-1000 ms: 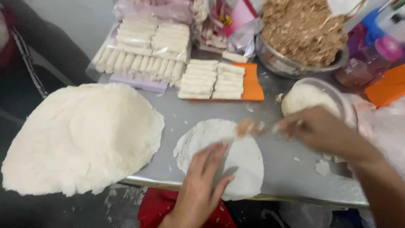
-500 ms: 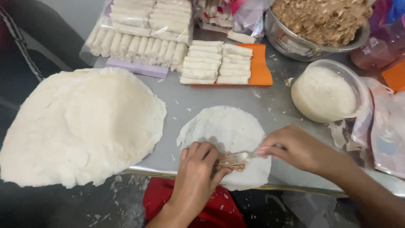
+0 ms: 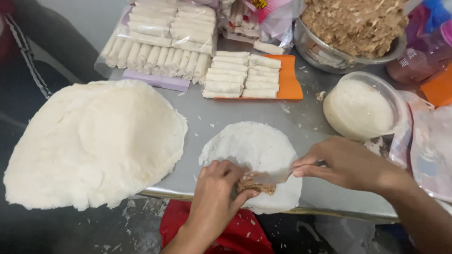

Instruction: Rolling thin dough wrappers with filling into cylinders

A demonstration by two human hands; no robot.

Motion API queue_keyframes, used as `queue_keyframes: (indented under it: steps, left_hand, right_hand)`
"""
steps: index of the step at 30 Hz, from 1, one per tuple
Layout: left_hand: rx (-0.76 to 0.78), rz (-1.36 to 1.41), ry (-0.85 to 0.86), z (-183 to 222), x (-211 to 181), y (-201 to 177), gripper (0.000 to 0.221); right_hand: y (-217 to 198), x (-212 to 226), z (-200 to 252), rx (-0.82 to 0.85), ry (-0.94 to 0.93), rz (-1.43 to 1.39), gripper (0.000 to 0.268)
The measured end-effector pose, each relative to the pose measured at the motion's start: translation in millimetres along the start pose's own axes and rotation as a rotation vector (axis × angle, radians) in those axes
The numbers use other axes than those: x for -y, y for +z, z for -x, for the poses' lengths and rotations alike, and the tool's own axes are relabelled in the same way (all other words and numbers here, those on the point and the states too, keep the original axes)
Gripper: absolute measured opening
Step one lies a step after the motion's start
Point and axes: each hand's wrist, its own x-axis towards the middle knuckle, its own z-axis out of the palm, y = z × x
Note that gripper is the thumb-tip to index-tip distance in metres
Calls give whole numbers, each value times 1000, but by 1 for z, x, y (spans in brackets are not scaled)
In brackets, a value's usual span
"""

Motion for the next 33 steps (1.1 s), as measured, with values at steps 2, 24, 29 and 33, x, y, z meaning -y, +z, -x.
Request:
queue_keyframes:
  steps: [2, 24, 29, 33]
  left_hand:
    - [-21, -41, 50, -3, 3, 7, 41]
    - [32, -102, 493, -15, 5, -24, 29]
    - [129, -477, 133, -84, 18, -12, 28]
    - [166, -241, 140, -71, 2, -3, 28]
  right_hand:
    - [2, 2, -13, -36, -251, -197, 40]
    - [-67, -105, -93, -846, 335, 445, 38]
    - [-21, -15, -52, -932, -376, -232, 27]
    - [62, 27, -55, -553, -392, -489, 37]
